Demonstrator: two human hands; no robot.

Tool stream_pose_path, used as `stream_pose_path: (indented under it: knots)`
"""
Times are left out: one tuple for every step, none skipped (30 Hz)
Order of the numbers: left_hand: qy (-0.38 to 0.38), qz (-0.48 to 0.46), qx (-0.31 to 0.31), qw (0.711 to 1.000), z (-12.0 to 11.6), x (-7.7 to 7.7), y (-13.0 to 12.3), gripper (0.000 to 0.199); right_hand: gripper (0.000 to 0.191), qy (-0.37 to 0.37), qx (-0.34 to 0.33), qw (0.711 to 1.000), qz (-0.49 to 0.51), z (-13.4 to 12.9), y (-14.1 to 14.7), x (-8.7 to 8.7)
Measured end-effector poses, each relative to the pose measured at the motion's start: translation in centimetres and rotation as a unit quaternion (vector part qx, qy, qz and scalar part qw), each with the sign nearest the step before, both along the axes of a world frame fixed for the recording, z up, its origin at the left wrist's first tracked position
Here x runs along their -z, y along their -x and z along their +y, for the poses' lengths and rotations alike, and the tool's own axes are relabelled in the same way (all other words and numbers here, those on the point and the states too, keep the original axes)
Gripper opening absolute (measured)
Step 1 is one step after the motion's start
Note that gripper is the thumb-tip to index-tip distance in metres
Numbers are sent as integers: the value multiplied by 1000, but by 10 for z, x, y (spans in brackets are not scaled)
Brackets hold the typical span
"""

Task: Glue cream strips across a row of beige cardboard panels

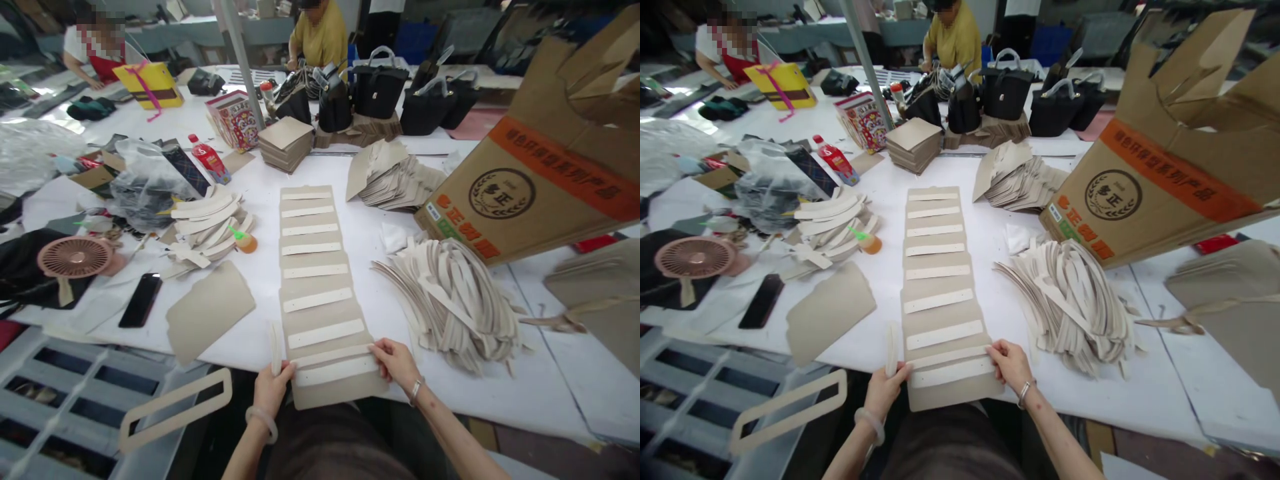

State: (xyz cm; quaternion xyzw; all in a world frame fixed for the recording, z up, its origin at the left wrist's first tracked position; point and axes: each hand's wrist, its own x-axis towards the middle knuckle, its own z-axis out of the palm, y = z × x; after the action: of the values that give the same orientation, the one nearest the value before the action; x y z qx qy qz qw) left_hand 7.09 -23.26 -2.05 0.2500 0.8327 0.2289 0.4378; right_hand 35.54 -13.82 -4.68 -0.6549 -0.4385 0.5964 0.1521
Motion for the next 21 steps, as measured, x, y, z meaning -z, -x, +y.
stream_pose_path:
  knots:
    - [-6,-2,4,1000,0,2,1,45,32,-2,-1,1000,-3,0,0,1]
    - [-13,-5,8,1000,0,3,1,44,33,-3,-2,1000,-5,1,0,2]
    - [-19,-8,12,1000,1,5,2,42,33,-3,-4,1000,-7,1,1,2]
    - [-23,-9,14,1000,1,6,2,41,33,-4,-6,1000,-8,2,1,2]
    - [-26,-9,16,1000,1,7,3,40,32,-3,-7,1000,-9,3,2,2]
    - [-28,-9,17,999,1,8,3,40,32,-2,-9,1000,-10,3,2,1]
    - [-30,-8,17,999,1,8,4,39,32,0,-10,1000,-11,4,3,1]
    - [-31,-7,17,999,1,8,4,39,32,2,-10,1000,-11,4,3,0]
    - [-33,-6,18,999,1,8,4,40,32,2,-10,1000,-10,4,4,0]
    - [-34,-6,19,999,1,8,4,40,32,3,-10,1000,-9,4,4,-1]
    - [-36,-5,19,999,1,8,4,40,33,3,-9,1000,-8,4,4,0]
    - [-36,-4,20,999,1,7,4,40,33,3,-8,1000,-6,4,4,0]
    - [-36,-2,20,999,1,7,4,40,33,3,-7,1000,-5,3,4,1]
    - [-36,1,20,999,1,7,4,40,34,3,-7,1000,-3,3,4,2]
    - [-35,5,20,999,1,8,4,39,34,4,-7,1000,-2,3,3,3]
    - [-33,9,20,999,1,8,4,39,34,5,-8,1000,0,3,3,5]
    - [-32,13,20,999,1,8,4,39,34,6,-8,1000,1,3,3,6]
    - [-30,16,21,999,2,8,4,38,34,6,-9,1000,1,3,3,7]
    - [-29,18,23,999,2,8,3,38,34,5,-9,1000,0,3,3,7]
    - [-27,18,25,999,2,8,3,39,33,4,-9,1000,-1,3,3,7]
    - [-25,18,28,999,2,7,3,39,33,2,-10,1000,-3,3,3,7]
